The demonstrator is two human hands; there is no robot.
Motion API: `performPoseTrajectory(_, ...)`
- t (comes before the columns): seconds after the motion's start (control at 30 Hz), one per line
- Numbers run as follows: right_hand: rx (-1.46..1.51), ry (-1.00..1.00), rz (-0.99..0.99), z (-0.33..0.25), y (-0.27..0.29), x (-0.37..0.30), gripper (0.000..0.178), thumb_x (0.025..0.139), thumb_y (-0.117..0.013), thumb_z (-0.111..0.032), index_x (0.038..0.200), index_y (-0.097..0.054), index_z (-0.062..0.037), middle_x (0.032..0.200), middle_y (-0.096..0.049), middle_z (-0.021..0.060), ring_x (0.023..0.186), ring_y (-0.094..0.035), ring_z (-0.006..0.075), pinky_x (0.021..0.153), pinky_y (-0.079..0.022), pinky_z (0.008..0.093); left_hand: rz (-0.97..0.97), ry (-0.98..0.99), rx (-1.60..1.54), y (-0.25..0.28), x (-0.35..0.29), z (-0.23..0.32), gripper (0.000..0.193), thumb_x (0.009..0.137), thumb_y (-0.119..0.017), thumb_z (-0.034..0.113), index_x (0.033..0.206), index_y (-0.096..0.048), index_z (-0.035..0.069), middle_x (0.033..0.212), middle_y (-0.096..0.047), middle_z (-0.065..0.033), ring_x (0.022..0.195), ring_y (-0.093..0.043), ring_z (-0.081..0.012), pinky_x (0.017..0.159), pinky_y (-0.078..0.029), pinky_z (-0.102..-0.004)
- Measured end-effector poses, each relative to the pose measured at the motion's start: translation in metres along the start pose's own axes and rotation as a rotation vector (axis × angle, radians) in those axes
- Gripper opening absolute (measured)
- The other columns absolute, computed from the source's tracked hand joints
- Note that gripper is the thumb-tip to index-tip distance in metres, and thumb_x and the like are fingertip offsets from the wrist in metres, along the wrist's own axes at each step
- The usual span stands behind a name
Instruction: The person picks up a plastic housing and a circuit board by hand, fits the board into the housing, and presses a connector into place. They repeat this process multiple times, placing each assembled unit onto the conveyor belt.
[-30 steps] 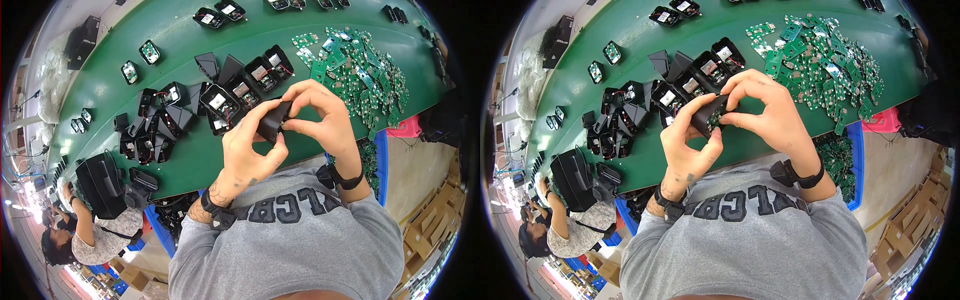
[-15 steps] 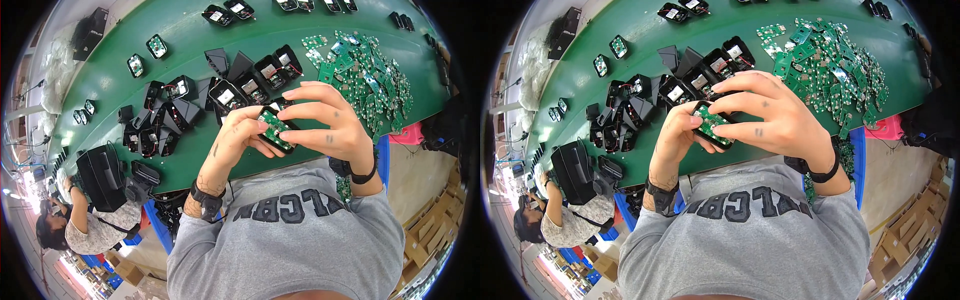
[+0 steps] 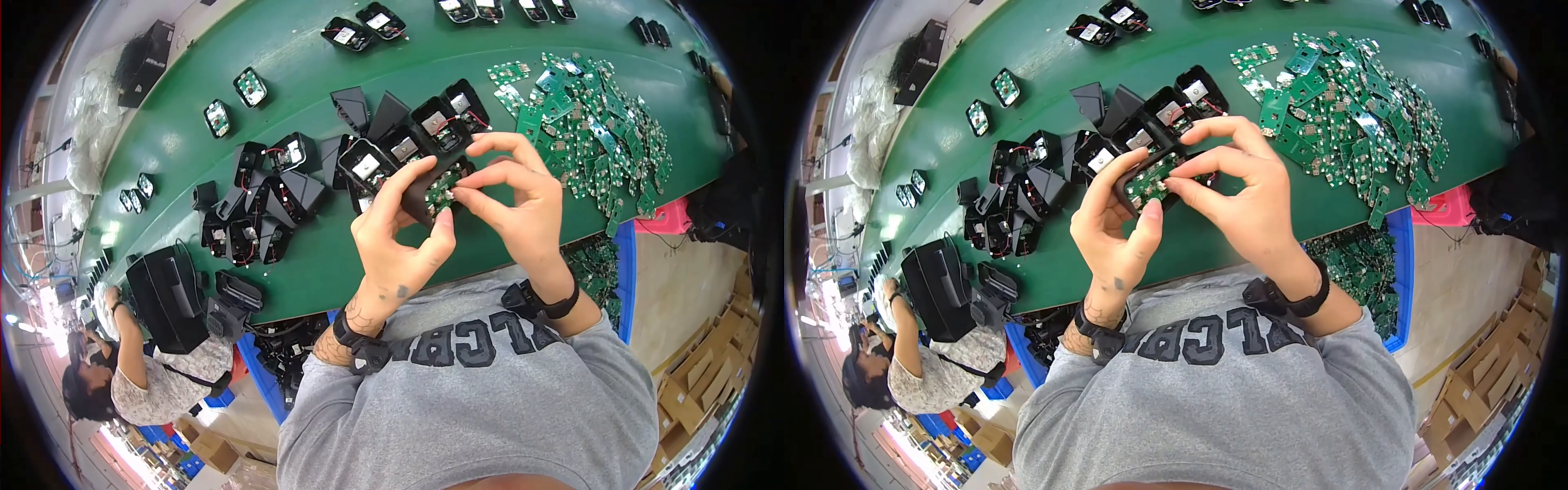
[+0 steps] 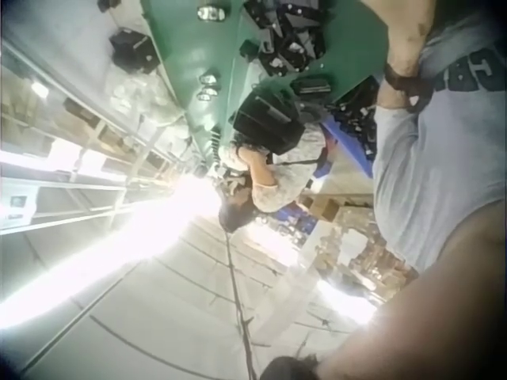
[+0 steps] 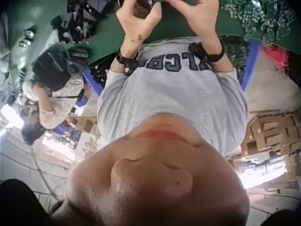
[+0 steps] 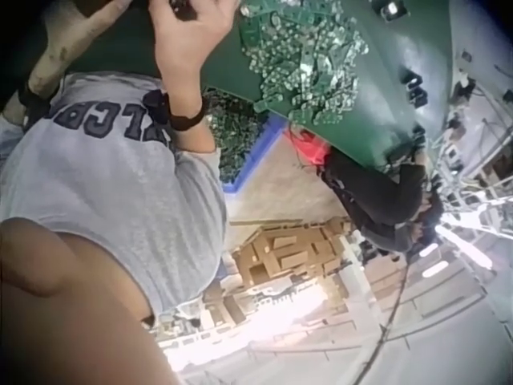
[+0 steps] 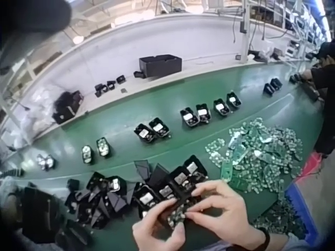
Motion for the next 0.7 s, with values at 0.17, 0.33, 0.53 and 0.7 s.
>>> performPoseTrajectory(0.17, -0.134, 0.326, -0.079, -0.035, -0.012, -0.002, 0.017, 0.074, -0.073, -0.002, 0.091, -0.074, -0.0021, 0.116, -0.065, 0.0116, 0.12, -0.053, 0.0325, 0.102, -0.04, 0.0432, 0.072, 0.123, -0.106, 0.007, -0.001, -0.011, 0.049, 0.082, -0.067, -0.001, 0.13, -0.054, -0.003, 0.108, -0.066, -0.0087, 0.093, -0.066, -0.0136, 0.082, -0.055, -0.0268)
performPoseTrajectory(0.33, -0.149, 0.32, -0.19, -0.04, -0.017, -0.002, 0.036, 0.073, -0.068, -0.002, 0.108, -0.07, -0.004, 0.13, -0.056, 0.0139, 0.131, -0.043, 0.0378, 0.107, -0.035, 0.0494, -0.042, 0.358, -0.424, 0.007, 0.019, -0.026, 0.044, 0.09, -0.059, 0.002, 0.133, -0.049, -0.006, 0.116, -0.06, -0.0133, 0.102, -0.064, -0.0198, 0.087, -0.058, -0.0367)
performPoseTrajectory(0.53, -0.206, 0.408, -0.48, -0.042, -0.015, 0.022, 0.037, 0.071, -0.07, -0.002, 0.108, -0.071, -0.0072, 0.135, -0.052, 0.0126, 0.132, -0.04, 0.0392, 0.109, -0.034, 0.0497, -0.264, 0.35, -0.248, 0.014, 0.057, -0.016, 0.044, 0.087, -0.057, -0.002, 0.13, -0.049, -0.006, 0.125, -0.055, -0.0124, 0.11, -0.059, -0.0195, 0.092, -0.055, -0.0351)
performPoseTrajectory(0.7, -0.409, 0.07, -0.546, 0.022, 0.015, 0.078, 0.019, 0.085, -0.064, -0.01, 0.102, -0.069, -0.0021, 0.114, -0.065, 0.0131, 0.108, -0.059, 0.0301, 0.096, -0.045, 0.0382, -0.056, -0.284, 1.073, 0.089, 0.15, 0.009, 0.046, 0.081, -0.057, 0.007, 0.125, -0.05, -0.007, 0.108, -0.056, -0.0277, 0.098, -0.058, -0.0456, 0.087, -0.048, -0.0455)
Point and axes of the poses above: each hand's wrist, its own x-axis towards the middle knuckle, its own y-axis out of the back of the hand, z = x × y, the point moved 9 cm from there along x, towards the middle knuckle
